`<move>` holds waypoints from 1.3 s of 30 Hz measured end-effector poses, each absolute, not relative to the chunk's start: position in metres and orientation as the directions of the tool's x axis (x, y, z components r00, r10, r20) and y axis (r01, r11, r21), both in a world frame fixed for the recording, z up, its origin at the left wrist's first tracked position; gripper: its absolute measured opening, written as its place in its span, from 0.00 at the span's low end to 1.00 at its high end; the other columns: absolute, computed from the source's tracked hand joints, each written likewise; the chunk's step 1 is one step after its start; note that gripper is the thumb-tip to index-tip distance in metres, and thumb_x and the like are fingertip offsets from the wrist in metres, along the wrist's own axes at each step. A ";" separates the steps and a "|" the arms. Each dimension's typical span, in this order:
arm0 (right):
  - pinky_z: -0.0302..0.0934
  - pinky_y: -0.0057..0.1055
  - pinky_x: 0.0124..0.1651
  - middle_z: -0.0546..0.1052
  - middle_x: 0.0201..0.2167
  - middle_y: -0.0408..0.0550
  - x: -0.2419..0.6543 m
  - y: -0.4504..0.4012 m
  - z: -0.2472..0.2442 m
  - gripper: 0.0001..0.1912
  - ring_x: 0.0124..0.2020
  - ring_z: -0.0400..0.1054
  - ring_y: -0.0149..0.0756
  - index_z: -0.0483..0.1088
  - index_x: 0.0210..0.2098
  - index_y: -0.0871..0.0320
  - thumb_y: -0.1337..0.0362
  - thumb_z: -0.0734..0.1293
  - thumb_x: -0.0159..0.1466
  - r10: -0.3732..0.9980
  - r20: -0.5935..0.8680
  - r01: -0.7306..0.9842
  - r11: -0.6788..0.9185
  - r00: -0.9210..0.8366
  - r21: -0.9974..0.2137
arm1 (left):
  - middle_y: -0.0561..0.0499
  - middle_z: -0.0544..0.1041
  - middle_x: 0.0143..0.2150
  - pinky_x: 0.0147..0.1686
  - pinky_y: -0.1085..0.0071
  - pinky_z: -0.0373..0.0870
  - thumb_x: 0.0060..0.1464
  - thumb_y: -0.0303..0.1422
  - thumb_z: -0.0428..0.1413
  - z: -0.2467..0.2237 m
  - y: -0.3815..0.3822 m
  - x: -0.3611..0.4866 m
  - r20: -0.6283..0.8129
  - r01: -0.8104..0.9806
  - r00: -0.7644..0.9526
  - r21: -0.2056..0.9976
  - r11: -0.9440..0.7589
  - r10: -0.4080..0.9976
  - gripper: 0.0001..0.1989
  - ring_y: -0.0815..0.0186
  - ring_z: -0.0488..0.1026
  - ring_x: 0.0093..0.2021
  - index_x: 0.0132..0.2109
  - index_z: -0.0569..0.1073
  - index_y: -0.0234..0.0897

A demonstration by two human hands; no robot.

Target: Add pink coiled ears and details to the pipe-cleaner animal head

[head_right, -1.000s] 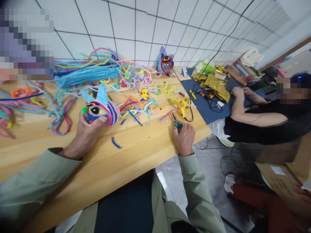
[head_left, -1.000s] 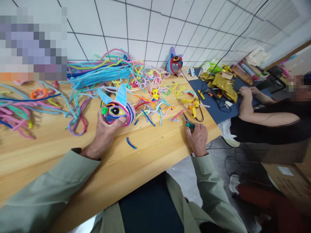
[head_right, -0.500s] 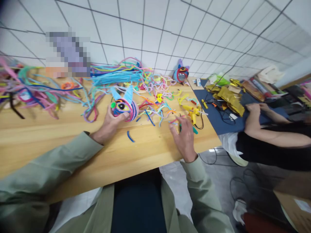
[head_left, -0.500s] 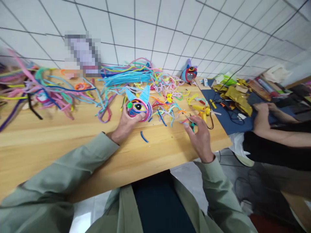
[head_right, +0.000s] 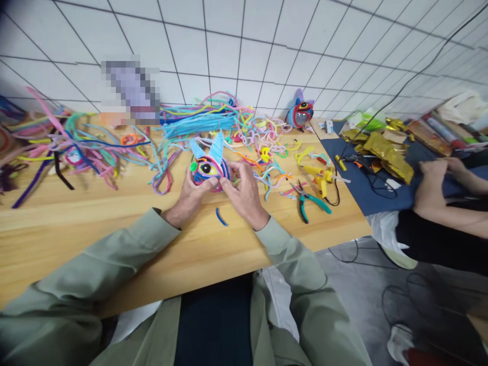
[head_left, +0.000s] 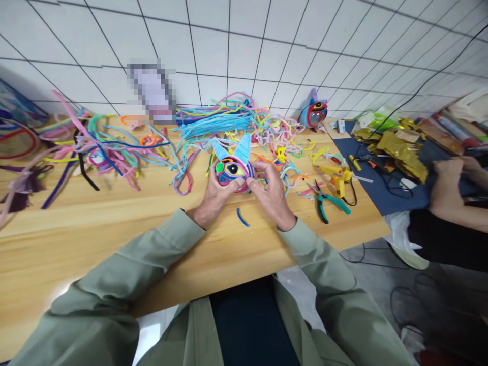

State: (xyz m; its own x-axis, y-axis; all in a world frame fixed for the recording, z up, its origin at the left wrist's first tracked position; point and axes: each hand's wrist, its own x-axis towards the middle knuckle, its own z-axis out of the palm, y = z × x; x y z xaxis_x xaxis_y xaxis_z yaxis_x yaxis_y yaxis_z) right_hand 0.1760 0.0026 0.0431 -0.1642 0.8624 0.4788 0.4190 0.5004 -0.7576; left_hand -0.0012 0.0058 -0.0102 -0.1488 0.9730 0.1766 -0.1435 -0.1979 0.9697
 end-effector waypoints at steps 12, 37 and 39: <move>0.77 0.47 0.57 0.79 0.55 0.51 0.184 0.007 0.032 0.15 0.56 0.76 0.46 0.71 0.55 0.48 0.55 0.71 0.71 0.877 0.462 0.430 0.469 -0.129 -0.771 | 0.38 0.75 0.69 0.73 0.39 0.71 0.42 0.57 0.79 -0.007 0.005 0.001 0.128 -0.212 -0.067 0.967 -0.140 0.990 0.59 0.41 0.75 0.71 0.73 0.59 0.47; 0.77 0.44 0.55 0.79 0.53 0.51 0.184 0.007 0.024 0.15 0.53 0.78 0.44 0.72 0.54 0.50 0.55 0.71 0.71 0.902 0.426 0.367 0.421 -0.072 -0.830 | 0.42 0.78 0.67 0.72 0.45 0.73 0.50 0.60 0.74 0.002 -0.001 0.006 0.088 -0.190 -0.095 0.976 -0.105 0.992 0.46 0.43 0.76 0.70 0.67 0.68 0.45; 0.77 0.45 0.56 0.79 0.54 0.51 0.184 0.005 0.024 0.16 0.54 0.77 0.45 0.72 0.56 0.50 0.53 0.71 0.72 0.899 0.430 0.370 0.430 -0.087 -0.824 | 0.41 0.79 0.66 0.72 0.45 0.73 0.50 0.60 0.74 0.001 0.000 0.006 0.090 -0.176 -0.117 0.978 -0.109 0.989 0.46 0.43 0.76 0.69 0.66 0.68 0.44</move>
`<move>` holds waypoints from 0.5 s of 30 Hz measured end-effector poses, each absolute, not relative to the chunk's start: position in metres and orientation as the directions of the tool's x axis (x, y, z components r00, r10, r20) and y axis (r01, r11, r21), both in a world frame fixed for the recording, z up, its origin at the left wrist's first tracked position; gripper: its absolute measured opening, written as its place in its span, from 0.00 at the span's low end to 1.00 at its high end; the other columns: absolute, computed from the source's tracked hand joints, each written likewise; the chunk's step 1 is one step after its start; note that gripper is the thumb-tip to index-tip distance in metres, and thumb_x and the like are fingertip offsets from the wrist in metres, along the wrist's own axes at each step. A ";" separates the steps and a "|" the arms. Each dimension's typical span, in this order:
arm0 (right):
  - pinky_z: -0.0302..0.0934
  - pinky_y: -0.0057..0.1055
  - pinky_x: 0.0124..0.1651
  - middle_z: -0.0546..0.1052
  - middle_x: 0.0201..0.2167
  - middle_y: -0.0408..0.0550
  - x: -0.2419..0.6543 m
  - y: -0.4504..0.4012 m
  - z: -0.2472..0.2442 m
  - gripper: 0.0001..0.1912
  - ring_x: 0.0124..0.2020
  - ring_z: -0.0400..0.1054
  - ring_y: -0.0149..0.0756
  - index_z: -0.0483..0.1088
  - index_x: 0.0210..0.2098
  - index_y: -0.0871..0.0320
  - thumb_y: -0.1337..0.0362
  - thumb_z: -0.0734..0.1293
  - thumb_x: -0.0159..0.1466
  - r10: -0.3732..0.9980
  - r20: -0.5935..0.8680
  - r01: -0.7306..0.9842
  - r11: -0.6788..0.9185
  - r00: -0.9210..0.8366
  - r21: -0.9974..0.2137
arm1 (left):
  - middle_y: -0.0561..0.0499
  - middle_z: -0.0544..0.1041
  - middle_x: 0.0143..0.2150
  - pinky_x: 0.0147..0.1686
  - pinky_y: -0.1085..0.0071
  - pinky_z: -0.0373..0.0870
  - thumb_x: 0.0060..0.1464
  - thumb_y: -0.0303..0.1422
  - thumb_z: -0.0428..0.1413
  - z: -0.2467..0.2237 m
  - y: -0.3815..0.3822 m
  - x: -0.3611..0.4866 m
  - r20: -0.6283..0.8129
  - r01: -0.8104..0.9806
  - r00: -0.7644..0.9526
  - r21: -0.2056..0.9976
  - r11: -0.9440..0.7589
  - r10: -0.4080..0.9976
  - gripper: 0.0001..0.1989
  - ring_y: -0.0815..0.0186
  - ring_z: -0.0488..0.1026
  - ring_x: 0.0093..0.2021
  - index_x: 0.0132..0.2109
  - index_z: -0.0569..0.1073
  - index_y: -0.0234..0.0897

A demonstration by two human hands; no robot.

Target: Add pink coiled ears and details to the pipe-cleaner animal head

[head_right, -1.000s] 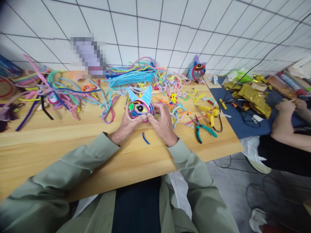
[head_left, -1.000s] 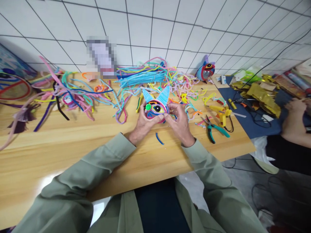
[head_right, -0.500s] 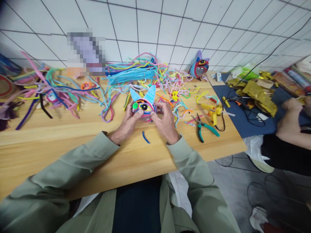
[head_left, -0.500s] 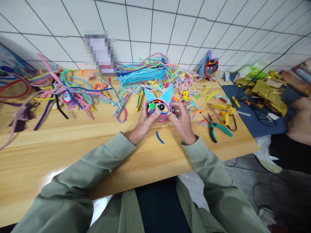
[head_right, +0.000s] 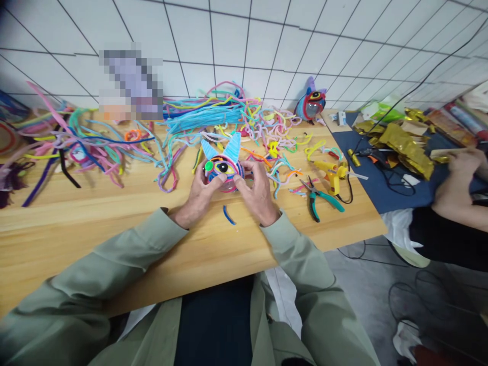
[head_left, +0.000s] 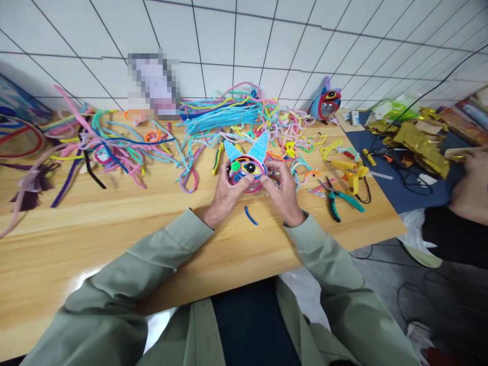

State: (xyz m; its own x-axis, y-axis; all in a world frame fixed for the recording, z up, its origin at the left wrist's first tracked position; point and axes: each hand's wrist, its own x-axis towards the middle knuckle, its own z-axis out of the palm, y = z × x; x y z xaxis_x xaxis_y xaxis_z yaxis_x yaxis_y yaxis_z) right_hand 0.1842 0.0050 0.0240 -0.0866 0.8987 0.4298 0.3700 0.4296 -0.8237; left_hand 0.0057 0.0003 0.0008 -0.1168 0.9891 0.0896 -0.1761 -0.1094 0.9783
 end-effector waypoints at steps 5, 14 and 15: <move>0.75 0.47 0.58 0.78 0.57 0.52 0.184 0.003 0.022 0.19 0.56 0.76 0.46 0.71 0.57 0.50 0.50 0.72 0.72 0.892 0.443 0.366 0.444 -0.092 -0.818 | 0.41 0.78 0.66 0.71 0.43 0.73 0.51 0.59 0.74 -0.002 0.002 0.007 0.112 -0.182 -0.128 0.974 -0.134 0.985 0.44 0.44 0.78 0.66 0.67 0.69 0.45; 0.73 0.46 0.59 0.77 0.55 0.49 0.186 0.007 0.015 0.20 0.56 0.75 0.47 0.71 0.56 0.47 0.49 0.75 0.69 0.921 0.384 0.214 0.388 -0.062 -0.896 | 0.43 0.73 0.71 0.75 0.50 0.68 0.63 0.57 0.66 0.002 -0.007 0.007 0.137 -0.257 0.015 0.958 -0.128 0.991 0.41 0.49 0.71 0.73 0.73 0.61 0.48; 0.73 0.45 0.58 0.77 0.56 0.49 0.187 0.008 0.015 0.21 0.56 0.75 0.46 0.71 0.56 0.47 0.48 0.75 0.69 0.923 0.379 0.193 0.383 -0.060 -0.903 | 0.44 0.74 0.70 0.74 0.51 0.68 0.65 0.57 0.65 0.002 -0.007 0.007 0.140 -0.287 0.024 0.949 -0.128 0.990 0.38 0.50 0.71 0.73 0.72 0.62 0.49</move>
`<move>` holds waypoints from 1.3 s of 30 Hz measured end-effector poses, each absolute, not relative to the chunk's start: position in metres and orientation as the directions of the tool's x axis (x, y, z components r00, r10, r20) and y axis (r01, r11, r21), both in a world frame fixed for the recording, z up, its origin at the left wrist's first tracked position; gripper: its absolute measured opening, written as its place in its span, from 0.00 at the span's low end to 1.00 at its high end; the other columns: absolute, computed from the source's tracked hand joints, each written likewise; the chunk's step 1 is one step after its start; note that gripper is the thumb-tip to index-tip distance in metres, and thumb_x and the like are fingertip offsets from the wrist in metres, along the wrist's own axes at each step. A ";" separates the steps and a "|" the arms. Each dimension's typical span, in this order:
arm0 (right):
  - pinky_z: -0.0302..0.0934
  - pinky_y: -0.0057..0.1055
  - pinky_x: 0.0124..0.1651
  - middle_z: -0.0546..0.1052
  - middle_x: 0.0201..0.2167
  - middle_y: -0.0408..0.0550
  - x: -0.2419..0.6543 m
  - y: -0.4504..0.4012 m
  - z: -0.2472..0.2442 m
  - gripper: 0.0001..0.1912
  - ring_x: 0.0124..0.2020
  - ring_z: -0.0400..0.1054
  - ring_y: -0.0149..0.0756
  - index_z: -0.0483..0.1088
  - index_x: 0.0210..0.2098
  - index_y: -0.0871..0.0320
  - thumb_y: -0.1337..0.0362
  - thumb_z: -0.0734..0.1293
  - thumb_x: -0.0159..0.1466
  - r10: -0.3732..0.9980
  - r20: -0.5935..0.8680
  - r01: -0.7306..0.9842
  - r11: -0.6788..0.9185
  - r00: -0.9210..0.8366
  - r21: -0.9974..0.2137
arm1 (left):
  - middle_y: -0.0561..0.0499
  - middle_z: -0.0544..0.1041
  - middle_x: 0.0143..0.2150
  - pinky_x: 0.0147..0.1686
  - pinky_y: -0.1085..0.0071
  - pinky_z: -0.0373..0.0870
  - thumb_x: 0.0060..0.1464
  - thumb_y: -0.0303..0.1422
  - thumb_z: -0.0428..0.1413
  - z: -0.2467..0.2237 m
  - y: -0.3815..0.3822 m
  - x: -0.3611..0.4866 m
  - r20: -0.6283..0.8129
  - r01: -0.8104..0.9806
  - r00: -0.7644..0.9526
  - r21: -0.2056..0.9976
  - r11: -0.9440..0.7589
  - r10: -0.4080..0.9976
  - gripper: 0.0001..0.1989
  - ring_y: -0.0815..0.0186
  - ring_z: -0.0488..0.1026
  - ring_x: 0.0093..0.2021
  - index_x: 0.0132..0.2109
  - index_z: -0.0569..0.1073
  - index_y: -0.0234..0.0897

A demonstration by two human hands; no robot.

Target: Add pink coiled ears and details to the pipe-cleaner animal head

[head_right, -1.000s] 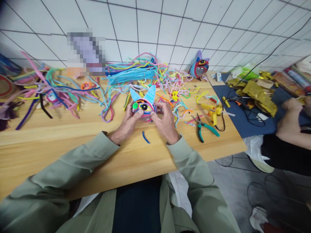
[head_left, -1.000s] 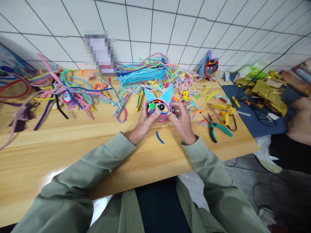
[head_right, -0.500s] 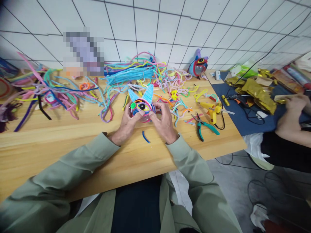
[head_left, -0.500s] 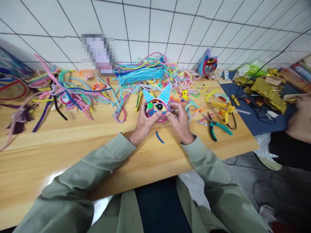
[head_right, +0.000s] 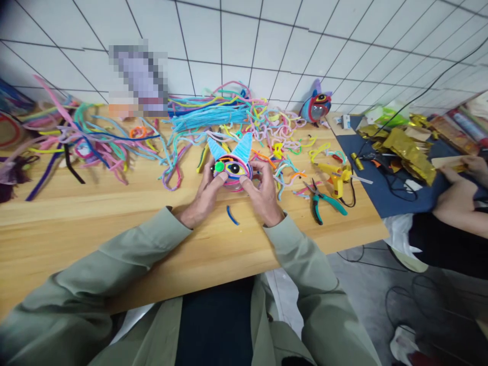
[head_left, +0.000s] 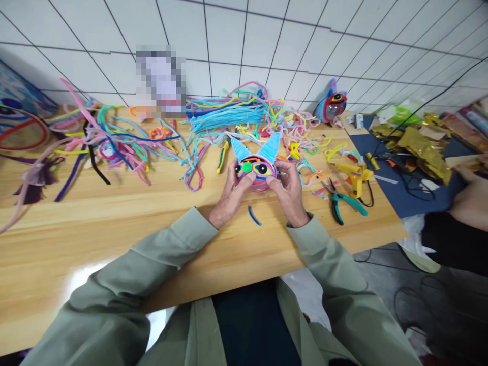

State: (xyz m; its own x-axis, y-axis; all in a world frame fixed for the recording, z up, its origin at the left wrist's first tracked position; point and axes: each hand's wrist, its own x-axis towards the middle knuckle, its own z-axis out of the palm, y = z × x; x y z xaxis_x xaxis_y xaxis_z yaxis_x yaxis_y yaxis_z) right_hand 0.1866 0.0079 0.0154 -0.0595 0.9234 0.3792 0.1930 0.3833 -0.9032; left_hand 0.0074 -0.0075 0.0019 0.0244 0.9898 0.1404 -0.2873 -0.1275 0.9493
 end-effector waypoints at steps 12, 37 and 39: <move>0.72 0.43 0.57 0.78 0.53 0.48 0.195 0.008 0.018 0.26 0.54 0.74 0.46 0.71 0.54 0.47 0.42 0.77 0.66 0.955 0.289 0.153 0.296 -0.070 -0.943 | 0.42 0.74 0.69 0.73 0.50 0.71 0.62 0.55 0.68 0.001 -0.009 0.015 0.100 -0.307 -0.024 0.946 -0.102 0.995 0.39 0.49 0.73 0.70 0.70 0.65 0.45; 0.71 0.46 0.58 0.79 0.54 0.48 0.185 0.007 0.019 0.28 0.52 0.74 0.45 0.72 0.54 0.48 0.37 0.76 0.66 0.951 0.304 0.158 0.310 -0.059 -0.937 | 0.40 0.77 0.67 0.68 0.49 0.77 0.45 0.59 0.77 -0.002 -0.003 0.012 0.081 -0.168 -0.083 0.981 -0.094 0.993 0.50 0.46 0.78 0.67 0.66 0.64 0.45; 0.72 0.45 0.57 0.79 0.52 0.48 0.185 0.007 0.018 0.27 0.51 0.74 0.45 0.72 0.54 0.48 0.37 0.75 0.67 0.951 0.304 0.139 0.308 -0.054 -0.941 | 0.39 0.76 0.68 0.69 0.48 0.76 0.45 0.60 0.76 -0.003 -0.002 0.011 0.092 -0.151 -0.073 0.983 -0.102 0.993 0.51 0.46 0.78 0.68 0.67 0.64 0.45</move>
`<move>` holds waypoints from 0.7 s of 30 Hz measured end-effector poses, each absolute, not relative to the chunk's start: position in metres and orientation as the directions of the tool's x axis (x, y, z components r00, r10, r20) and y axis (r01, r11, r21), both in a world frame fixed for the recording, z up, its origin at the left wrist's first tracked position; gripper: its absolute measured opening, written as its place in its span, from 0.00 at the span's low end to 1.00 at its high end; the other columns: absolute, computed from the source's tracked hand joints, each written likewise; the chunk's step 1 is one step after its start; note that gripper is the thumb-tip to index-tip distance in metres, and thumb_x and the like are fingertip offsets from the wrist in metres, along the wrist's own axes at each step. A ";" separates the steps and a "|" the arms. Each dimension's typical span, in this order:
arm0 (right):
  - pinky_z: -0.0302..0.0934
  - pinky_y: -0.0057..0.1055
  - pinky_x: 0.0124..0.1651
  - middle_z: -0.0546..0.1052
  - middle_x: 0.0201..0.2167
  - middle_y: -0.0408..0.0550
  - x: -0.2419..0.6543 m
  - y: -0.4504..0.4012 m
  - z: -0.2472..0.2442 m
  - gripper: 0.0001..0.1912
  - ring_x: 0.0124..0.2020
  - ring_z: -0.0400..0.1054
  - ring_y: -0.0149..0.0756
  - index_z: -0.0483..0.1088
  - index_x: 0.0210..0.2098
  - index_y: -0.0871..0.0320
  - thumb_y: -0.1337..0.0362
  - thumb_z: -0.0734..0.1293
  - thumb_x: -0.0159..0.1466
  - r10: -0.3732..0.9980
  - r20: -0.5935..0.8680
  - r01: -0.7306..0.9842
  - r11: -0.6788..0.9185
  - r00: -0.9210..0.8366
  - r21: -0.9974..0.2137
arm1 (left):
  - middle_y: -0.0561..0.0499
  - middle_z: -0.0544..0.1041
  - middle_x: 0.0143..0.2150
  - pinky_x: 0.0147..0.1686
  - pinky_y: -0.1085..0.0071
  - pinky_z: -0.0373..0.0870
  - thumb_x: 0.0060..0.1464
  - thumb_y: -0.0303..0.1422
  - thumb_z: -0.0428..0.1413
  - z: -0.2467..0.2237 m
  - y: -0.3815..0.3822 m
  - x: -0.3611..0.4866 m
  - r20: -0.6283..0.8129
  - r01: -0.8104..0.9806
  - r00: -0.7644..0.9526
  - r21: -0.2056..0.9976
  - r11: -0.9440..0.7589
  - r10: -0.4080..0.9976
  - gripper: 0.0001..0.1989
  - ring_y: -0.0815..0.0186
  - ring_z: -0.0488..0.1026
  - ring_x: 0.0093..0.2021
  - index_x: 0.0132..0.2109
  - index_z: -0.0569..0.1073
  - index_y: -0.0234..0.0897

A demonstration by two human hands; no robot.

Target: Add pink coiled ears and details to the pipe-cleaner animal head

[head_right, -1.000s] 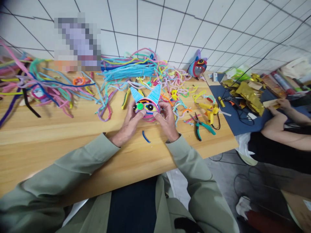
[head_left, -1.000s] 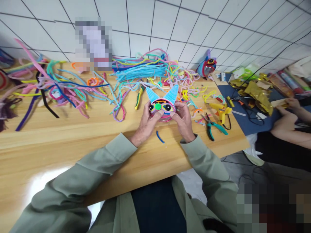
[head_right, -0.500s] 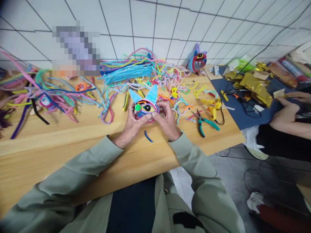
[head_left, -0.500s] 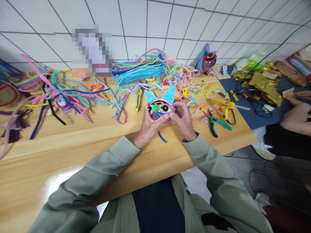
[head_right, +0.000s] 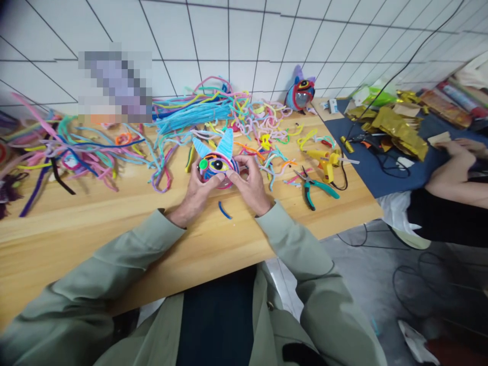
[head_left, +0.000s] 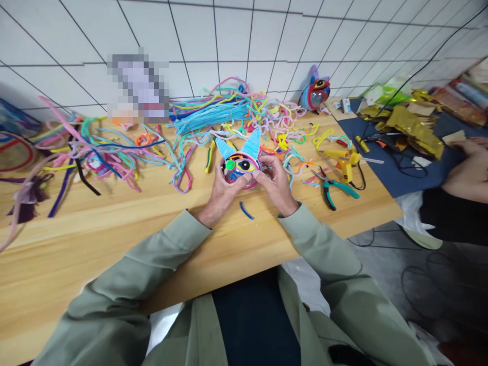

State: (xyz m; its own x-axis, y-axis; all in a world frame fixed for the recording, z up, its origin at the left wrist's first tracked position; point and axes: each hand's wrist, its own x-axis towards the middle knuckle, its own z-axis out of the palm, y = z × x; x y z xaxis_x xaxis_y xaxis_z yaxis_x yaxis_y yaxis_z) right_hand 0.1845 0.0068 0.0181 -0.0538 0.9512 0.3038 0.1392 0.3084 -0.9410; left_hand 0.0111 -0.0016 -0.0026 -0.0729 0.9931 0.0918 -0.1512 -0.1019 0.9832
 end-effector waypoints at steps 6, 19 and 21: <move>0.71 0.46 0.59 0.78 0.54 0.48 0.184 0.004 0.018 0.28 0.53 0.74 0.45 0.72 0.56 0.48 0.37 0.74 0.68 0.937 0.343 0.142 0.349 -0.066 -0.926 | 0.41 0.74 0.70 0.71 0.49 0.74 0.50 0.59 0.75 -0.003 -0.006 0.009 0.148 -0.147 -0.025 0.978 -0.150 0.989 0.52 0.44 0.75 0.71 0.71 0.61 0.46; 0.70 0.46 0.61 0.77 0.55 0.49 0.186 0.007 0.016 0.26 0.55 0.73 0.46 0.72 0.56 0.47 0.38 0.73 0.70 0.938 0.339 0.136 0.347 -0.080 -0.928 | 0.46 0.75 0.70 0.74 0.49 0.70 0.62 0.62 0.65 -0.004 -0.006 0.007 0.112 -0.249 -0.026 0.962 -0.115 0.993 0.37 0.51 0.71 0.74 0.70 0.67 0.54; 0.71 0.46 0.60 0.78 0.55 0.49 0.187 0.008 0.016 0.25 0.54 0.73 0.45 0.72 0.56 0.48 0.39 0.74 0.70 0.939 0.334 0.127 0.342 -0.085 -0.931 | 0.46 0.76 0.68 0.74 0.50 0.70 0.60 0.61 0.67 -0.003 -0.006 0.006 0.120 -0.228 -0.023 0.966 -0.122 0.992 0.38 0.51 0.72 0.73 0.69 0.67 0.53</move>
